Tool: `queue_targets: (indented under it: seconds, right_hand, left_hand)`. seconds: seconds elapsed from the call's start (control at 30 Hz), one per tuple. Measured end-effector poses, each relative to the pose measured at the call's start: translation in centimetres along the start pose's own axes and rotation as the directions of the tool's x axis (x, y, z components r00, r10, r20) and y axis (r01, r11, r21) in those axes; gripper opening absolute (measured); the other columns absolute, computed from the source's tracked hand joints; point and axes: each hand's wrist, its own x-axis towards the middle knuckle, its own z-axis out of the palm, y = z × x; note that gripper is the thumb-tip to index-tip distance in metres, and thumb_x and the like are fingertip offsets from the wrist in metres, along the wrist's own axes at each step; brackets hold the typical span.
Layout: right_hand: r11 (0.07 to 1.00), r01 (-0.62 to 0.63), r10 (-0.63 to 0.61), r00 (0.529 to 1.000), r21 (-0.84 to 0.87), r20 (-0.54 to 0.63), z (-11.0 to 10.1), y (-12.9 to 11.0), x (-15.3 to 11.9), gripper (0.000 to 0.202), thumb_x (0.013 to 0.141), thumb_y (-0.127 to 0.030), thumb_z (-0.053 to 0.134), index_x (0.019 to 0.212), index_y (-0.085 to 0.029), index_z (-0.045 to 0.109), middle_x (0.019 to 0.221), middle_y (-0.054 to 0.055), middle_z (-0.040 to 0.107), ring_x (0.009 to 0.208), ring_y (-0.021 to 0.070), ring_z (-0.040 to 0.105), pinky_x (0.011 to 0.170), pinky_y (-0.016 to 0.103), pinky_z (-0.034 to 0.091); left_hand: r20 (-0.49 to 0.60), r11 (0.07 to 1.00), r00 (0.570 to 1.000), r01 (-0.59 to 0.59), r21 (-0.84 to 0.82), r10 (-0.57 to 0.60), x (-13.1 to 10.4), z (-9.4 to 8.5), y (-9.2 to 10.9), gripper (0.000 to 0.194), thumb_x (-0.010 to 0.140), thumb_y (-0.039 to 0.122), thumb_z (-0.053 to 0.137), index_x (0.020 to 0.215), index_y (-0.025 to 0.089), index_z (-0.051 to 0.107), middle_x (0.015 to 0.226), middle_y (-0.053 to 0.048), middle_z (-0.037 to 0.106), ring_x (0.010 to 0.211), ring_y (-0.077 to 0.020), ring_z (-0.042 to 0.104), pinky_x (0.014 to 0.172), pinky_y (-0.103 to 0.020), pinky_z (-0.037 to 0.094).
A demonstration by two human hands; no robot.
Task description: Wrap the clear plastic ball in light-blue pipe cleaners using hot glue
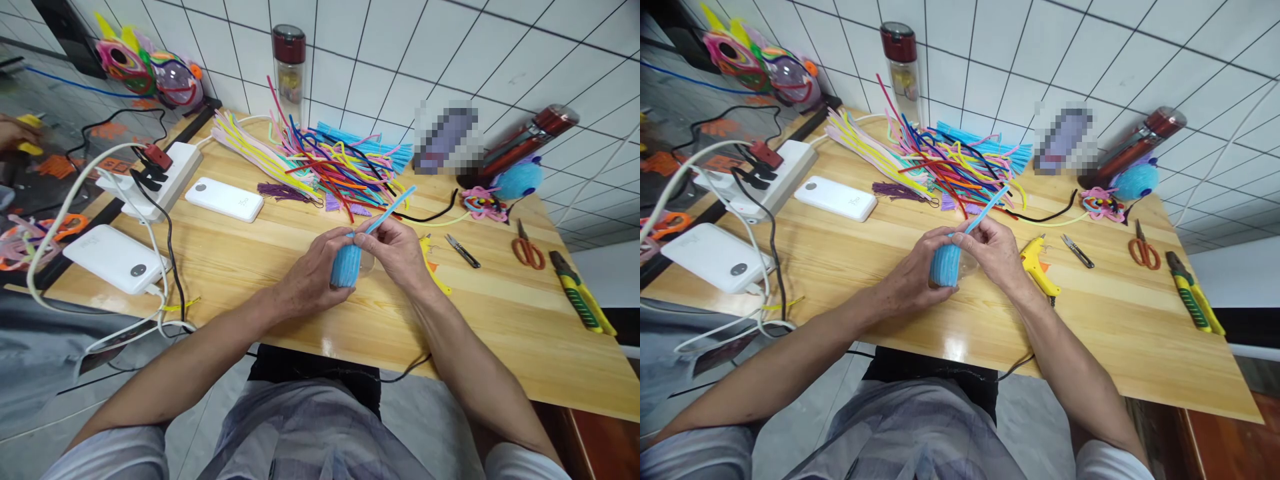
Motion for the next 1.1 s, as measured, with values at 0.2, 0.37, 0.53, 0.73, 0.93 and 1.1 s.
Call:
queue_targets:
  seconds: [0.2, 0.37, 0.53, 0.73, 0.93, 1.1]
  right_hand:
    - [1.000, -0.014, 0.014, 1.000, -0.003, 0.004, 0.06, -0.17, -0.05, 0.041, 0.076, -0.058, 0.091, 0.088, -0.023, 0.074, 0.066, -0.006, 0.053, 0.062, 0.0127, 0.046, 0.060, 0.029, 0.037]
    - [1.000, -0.010, 0.010, 1.000, 0.013, -0.001, 0.22, -0.32, -0.16, 0.041, 0.076, -0.057, 0.091, 0.086, -0.021, 0.074, 0.064, -0.007, 0.048, 0.061, 0.0112, 0.039, 0.059, 0.029, 0.030]
    - [1.000, -0.003, 0.003, 1.000, 0.016, 0.002, 0.32, -0.21, -0.29, 0.039, 0.079, -0.056, 0.089, 0.088, -0.021, 0.075, 0.064, -0.007, 0.046, 0.061, 0.0113, 0.038, 0.058, 0.029, 0.028]
    - [1.000, 0.001, -0.001, 1.000, 0.014, 0.008, 0.39, -0.36, -0.39, 0.039, 0.080, -0.056, 0.088, 0.090, -0.021, 0.075, 0.066, -0.006, 0.047, 0.063, 0.0119, 0.039, 0.060, 0.030, 0.030]
    - [0.999, -0.028, 0.027, 0.999, 0.029, 0.031, 0.14, 0.01, -0.31, 0.039, 0.081, -0.057, 0.088, 0.093, -0.022, 0.075, 0.068, -0.005, 0.050, 0.064, 0.0129, 0.042, 0.060, 0.029, 0.032]
    - [0.998, -0.045, 0.044, 0.999, 0.040, 0.033, -0.04, 0.50, -0.08, 0.040, 0.080, -0.058, 0.088, 0.094, -0.022, 0.075, 0.069, -0.005, 0.052, 0.067, 0.0133, 0.045, 0.062, 0.029, 0.033]
  left_hand:
    - [0.014, 1.000, 1.000, 0.000, -0.030, 0.000, -0.04, -0.19, 0.20, 0.085, 0.089, 0.026, 0.080, 0.158, 0.029, 0.031, 0.163, -0.021, 0.044, 0.158, -0.0394, 0.043, 0.126, -0.070, 0.044]
    - [-0.002, 0.999, 1.000, 0.004, -0.046, -0.004, -0.08, -0.21, 0.19, 0.073, 0.098, 0.030, 0.074, 0.157, 0.030, 0.032, 0.163, -0.019, 0.045, 0.158, -0.0373, 0.043, 0.127, -0.067, 0.044]
    - [0.010, 0.998, 1.000, 0.014, -0.057, -0.014, -0.04, -0.38, 0.41, 0.065, 0.102, 0.031, 0.069, 0.156, 0.029, 0.033, 0.163, -0.018, 0.045, 0.157, -0.0360, 0.043, 0.127, -0.064, 0.043]
    - [0.022, 0.998, 0.999, 0.044, -0.051, -0.043, -0.06, -0.46, 0.54, 0.057, 0.106, 0.033, 0.062, 0.155, 0.028, 0.034, 0.164, -0.018, 0.045, 0.158, -0.0352, 0.042, 0.129, -0.064, 0.041]
    - [0.025, 0.998, 0.999, 0.036, -0.055, -0.035, 0.02, -0.55, 0.64, 0.054, 0.107, 0.034, 0.061, 0.153, 0.029, 0.035, 0.163, -0.018, 0.046, 0.157, -0.0349, 0.043, 0.128, -0.064, 0.042]
    - [0.018, 0.997, 1.000, 0.027, -0.072, -0.026, 0.10, -0.59, 0.76, 0.053, 0.106, 0.033, 0.063, 0.151, 0.029, 0.037, 0.161, -0.018, 0.046, 0.157, -0.0349, 0.043, 0.128, -0.064, 0.042]
